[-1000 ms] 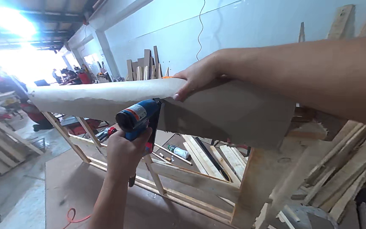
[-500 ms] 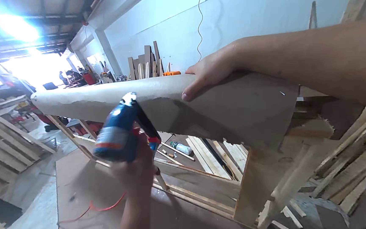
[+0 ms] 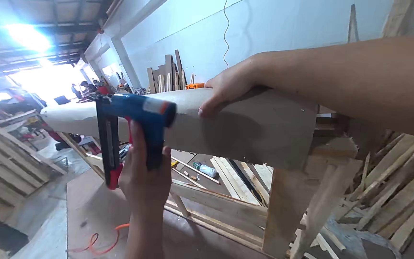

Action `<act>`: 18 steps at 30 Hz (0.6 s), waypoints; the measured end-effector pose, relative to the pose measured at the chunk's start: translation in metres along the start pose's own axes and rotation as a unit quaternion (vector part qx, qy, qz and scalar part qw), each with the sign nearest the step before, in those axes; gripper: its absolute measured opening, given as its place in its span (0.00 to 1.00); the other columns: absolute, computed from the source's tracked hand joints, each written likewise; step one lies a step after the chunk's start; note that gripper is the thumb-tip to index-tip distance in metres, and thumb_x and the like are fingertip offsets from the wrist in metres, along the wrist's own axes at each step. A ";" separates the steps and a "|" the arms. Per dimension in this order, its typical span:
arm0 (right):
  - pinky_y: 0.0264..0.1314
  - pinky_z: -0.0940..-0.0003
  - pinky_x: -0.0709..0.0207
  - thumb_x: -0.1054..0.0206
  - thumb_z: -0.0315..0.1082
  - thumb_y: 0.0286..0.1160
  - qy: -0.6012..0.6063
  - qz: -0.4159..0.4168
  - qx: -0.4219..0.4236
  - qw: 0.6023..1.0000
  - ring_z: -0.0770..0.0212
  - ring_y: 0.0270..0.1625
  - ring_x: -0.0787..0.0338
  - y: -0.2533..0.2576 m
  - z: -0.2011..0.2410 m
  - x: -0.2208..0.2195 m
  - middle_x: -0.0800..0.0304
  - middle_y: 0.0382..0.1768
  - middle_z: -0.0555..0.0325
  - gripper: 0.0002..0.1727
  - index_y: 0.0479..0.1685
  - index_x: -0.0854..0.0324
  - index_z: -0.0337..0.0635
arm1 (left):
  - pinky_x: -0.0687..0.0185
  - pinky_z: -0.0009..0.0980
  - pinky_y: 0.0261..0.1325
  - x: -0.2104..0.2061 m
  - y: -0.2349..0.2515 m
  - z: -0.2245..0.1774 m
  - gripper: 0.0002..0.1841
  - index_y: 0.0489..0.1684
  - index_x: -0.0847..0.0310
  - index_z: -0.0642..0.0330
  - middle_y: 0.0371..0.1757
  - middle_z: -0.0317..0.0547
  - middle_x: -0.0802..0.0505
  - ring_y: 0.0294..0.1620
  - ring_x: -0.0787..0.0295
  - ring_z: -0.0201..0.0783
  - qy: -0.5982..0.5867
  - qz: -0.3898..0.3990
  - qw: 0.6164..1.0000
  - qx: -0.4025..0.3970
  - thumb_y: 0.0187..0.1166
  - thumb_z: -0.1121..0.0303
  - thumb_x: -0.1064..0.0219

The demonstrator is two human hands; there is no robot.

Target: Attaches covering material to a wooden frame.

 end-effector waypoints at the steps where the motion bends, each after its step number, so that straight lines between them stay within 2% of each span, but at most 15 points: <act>1: 0.57 0.46 0.15 0.30 0.70 0.69 -0.002 -0.001 0.000 1.000 0.56 0.51 0.07 0.000 0.001 0.000 0.08 0.48 0.51 0.46 0.74 0.25 0.40 | 0.12 0.45 0.63 -0.001 0.003 0.007 0.44 0.94 0.45 0.56 0.71 0.60 0.13 0.59 0.08 0.41 -0.012 -0.005 0.999 0.032 0.79 0.52 0.27; 3: 0.61 0.44 0.17 0.31 0.72 0.68 -0.016 0.003 -0.005 1.000 0.54 0.55 0.08 -0.003 0.005 0.000 0.08 0.51 0.49 0.50 0.79 0.29 0.39 | 0.15 0.41 0.67 0.007 -0.001 0.012 0.44 0.96 0.55 0.61 0.75 0.64 0.18 0.62 0.11 0.39 -0.018 -0.061 0.997 0.046 0.86 0.48 0.37; 4: 0.61 0.44 0.17 0.32 0.73 0.68 -0.023 0.005 -0.006 1.000 0.54 0.55 0.08 -0.004 0.006 0.000 0.08 0.52 0.48 0.51 0.80 0.30 0.38 | 0.19 0.42 0.73 0.009 -0.006 0.012 0.45 0.96 0.61 0.65 0.80 0.68 0.23 0.70 0.15 0.42 0.002 -0.076 0.996 0.036 0.88 0.48 0.42; 5: 0.60 0.45 0.16 0.33 0.73 0.68 -0.031 0.005 -0.006 0.999 0.55 0.54 0.08 -0.005 0.006 0.000 0.08 0.51 0.49 0.51 0.79 0.29 0.39 | 0.24 0.47 0.79 0.006 -0.009 0.011 0.45 0.96 0.66 0.69 0.83 0.73 0.29 0.77 0.21 0.51 0.038 -0.068 0.997 0.026 0.89 0.50 0.46; 6: 0.59 0.45 0.17 0.34 0.74 0.69 -0.042 0.004 -0.006 0.999 0.55 0.54 0.08 -0.006 0.005 0.001 0.08 0.50 0.49 0.50 0.78 0.27 0.39 | 0.27 0.56 0.76 -0.003 -0.011 0.010 0.43 0.94 0.63 0.74 0.81 0.82 0.30 0.77 0.24 0.64 0.089 -0.054 0.994 0.017 0.87 0.54 0.46; 7: 0.59 0.44 0.17 0.35 0.74 0.70 -0.049 0.003 -0.009 0.999 0.54 0.54 0.09 -0.007 0.005 0.002 0.08 0.50 0.49 0.49 0.77 0.26 0.40 | 0.24 0.65 0.67 -0.016 -0.012 0.011 0.37 0.91 0.51 0.74 0.75 0.87 0.28 0.70 0.22 0.75 0.130 -0.035 0.991 0.007 0.86 0.61 0.44; 8: 0.59 0.44 0.18 0.35 0.72 0.71 -0.052 0.002 -0.011 0.999 0.54 0.54 0.09 -0.007 0.005 0.002 0.09 0.50 0.49 0.47 0.76 0.26 0.40 | 0.21 0.69 0.56 -0.031 -0.010 0.014 0.30 0.86 0.36 0.68 0.66 0.87 0.22 0.61 0.19 0.79 0.156 -0.005 0.988 0.006 0.84 0.67 0.40; 9: 0.59 0.44 0.18 0.34 0.71 0.73 -0.050 -0.001 -0.009 0.999 0.54 0.54 0.09 -0.005 0.005 0.002 0.09 0.50 0.48 0.45 0.75 0.25 0.40 | 0.19 0.68 0.50 -0.044 -0.008 0.018 0.26 0.81 0.26 0.57 0.62 0.82 0.18 0.57 0.16 0.77 0.168 0.031 0.985 -0.006 0.82 0.71 0.36; 10: 0.58 0.44 0.17 0.34 0.70 0.73 -0.049 -0.005 -0.004 0.999 0.54 0.53 0.09 -0.002 0.002 0.001 0.09 0.49 0.49 0.44 0.73 0.24 0.40 | 0.17 0.65 0.47 -0.052 -0.007 0.019 0.27 0.80 0.22 0.44 0.60 0.77 0.15 0.55 0.14 0.73 0.174 0.060 0.982 -0.037 0.80 0.73 0.34; 11: 0.58 0.42 0.17 0.34 0.71 0.72 -0.053 -0.010 -0.005 0.999 0.53 0.54 0.09 0.001 -0.002 0.001 0.09 0.49 0.48 0.45 0.72 0.23 0.39 | 0.16 0.63 0.47 -0.051 -0.004 0.021 0.28 0.81 0.23 0.35 0.61 0.72 0.14 0.56 0.13 0.70 0.182 0.074 0.979 -0.054 0.81 0.72 0.33; 12: 0.60 0.39 0.18 0.35 0.73 0.71 -0.062 -0.017 -0.007 0.998 0.51 0.55 0.09 0.001 -0.005 0.005 0.08 0.50 0.47 0.46 0.72 0.22 0.39 | 0.16 0.64 0.47 -0.043 0.000 0.024 0.28 0.81 0.23 0.32 0.62 0.72 0.14 0.57 0.13 0.71 0.199 0.062 0.976 -0.059 0.81 0.71 0.34; 14: 0.61 0.38 0.19 0.37 0.75 0.71 -0.072 -0.015 -0.011 0.997 0.49 0.57 0.09 0.002 -0.008 0.010 0.09 0.51 0.46 0.48 0.73 0.23 0.38 | 0.18 0.64 0.47 -0.025 0.001 0.029 0.24 0.78 0.20 0.41 0.62 0.76 0.15 0.56 0.13 0.72 0.222 -0.013 0.975 -0.028 0.83 0.70 0.36; 16: 0.60 0.42 0.18 0.37 0.74 0.71 -0.061 -0.007 -0.010 0.998 0.52 0.56 0.09 0.004 -0.008 0.007 0.09 0.51 0.47 0.48 0.73 0.24 0.38 | 0.16 0.66 0.49 -0.038 -0.011 0.034 0.24 0.82 0.24 0.51 0.65 0.78 0.18 0.57 0.14 0.72 0.182 0.022 0.983 0.011 0.87 0.67 0.39; 17: 0.59 0.43 0.17 0.35 0.74 0.71 -0.057 -0.010 -0.010 0.998 0.53 0.55 0.09 0.004 -0.008 0.007 0.09 0.50 0.48 0.47 0.72 0.24 0.39 | 0.16 0.65 0.43 -0.052 -0.018 0.036 0.23 0.80 0.22 0.46 0.59 0.77 0.16 0.51 0.12 0.71 0.170 0.059 0.984 -0.004 0.85 0.69 0.37; 18: 0.60 0.42 0.18 0.34 0.73 0.71 -0.059 -0.012 -0.011 0.998 0.52 0.56 0.09 0.004 -0.009 0.005 0.09 0.50 0.47 0.47 0.73 0.24 0.38 | 0.16 0.62 0.40 -0.061 -0.023 0.039 0.28 0.81 0.23 0.35 0.55 0.74 0.15 0.48 0.12 0.70 0.176 0.089 0.980 -0.028 0.81 0.73 0.35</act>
Point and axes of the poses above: each hand's wrist, its own y-axis towards the middle knuckle, its own x-axis out of the back of the hand, z = x × y, the point moved 9 cm from there along y, towards the middle knuckle
